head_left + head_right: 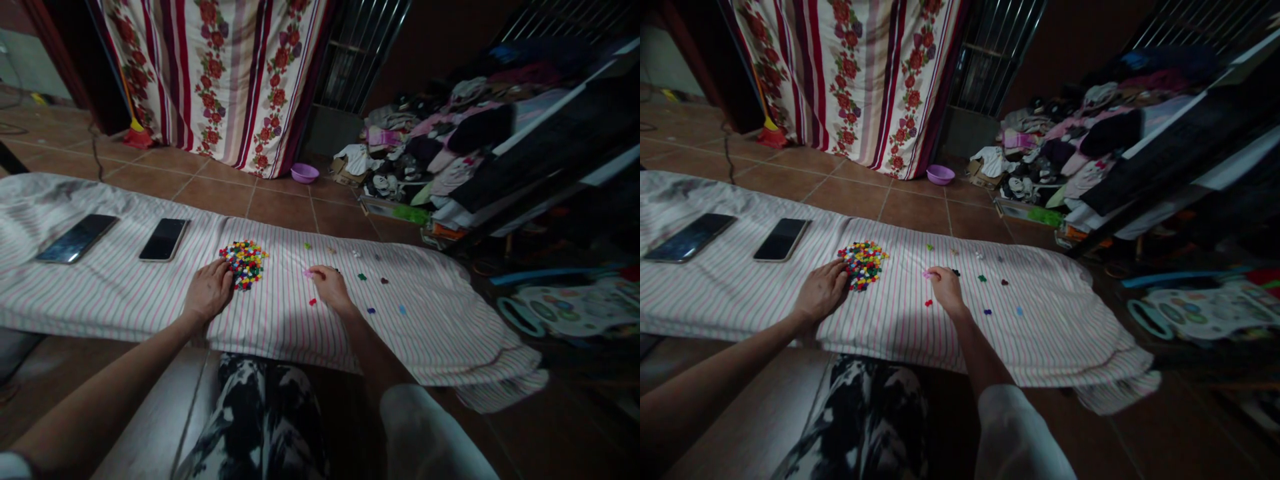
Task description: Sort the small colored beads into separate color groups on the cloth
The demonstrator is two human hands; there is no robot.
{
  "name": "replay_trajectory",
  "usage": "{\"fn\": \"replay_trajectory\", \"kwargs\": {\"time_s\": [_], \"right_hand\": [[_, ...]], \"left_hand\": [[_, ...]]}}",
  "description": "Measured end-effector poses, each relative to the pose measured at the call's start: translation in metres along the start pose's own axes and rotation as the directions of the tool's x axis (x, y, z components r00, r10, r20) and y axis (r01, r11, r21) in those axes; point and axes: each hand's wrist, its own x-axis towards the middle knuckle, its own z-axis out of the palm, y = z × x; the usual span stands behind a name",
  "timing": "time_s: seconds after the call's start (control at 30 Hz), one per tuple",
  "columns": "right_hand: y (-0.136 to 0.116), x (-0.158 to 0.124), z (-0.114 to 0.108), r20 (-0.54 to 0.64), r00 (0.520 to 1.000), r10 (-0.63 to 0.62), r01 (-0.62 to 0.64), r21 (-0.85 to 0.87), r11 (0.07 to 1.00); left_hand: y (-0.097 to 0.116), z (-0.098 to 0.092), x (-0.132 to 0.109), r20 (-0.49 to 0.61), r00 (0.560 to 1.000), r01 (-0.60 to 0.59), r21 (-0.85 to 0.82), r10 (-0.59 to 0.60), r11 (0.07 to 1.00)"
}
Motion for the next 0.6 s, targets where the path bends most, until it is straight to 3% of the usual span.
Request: {"fn": "replay_trajectory", "kwargs": {"time_s": [0.23,0.43,0.6], "right_hand": [[-0.024,0.008,0.004,-0.034,0.999,-0.023,0.025,0.061,0.998],[-0.067,0.018,0.039,0.095,0.985,-0.144,0.133,0.110,0.985],[-0.094,0.027,0.065,0.151,0.980,-0.133,0.133,0.010,0.991]], "left_hand": [[0.001,-0.001,-0.001,0.004,1.000,-0.010,0.001,0.010,1.000],[0.001,0.000,0.000,0.022,1.000,-0.019,0.016,0.018,1.000],[0.000,0.001,0.000,0.009,1.000,-0.025,-0.005,0.025,1.000]]}}
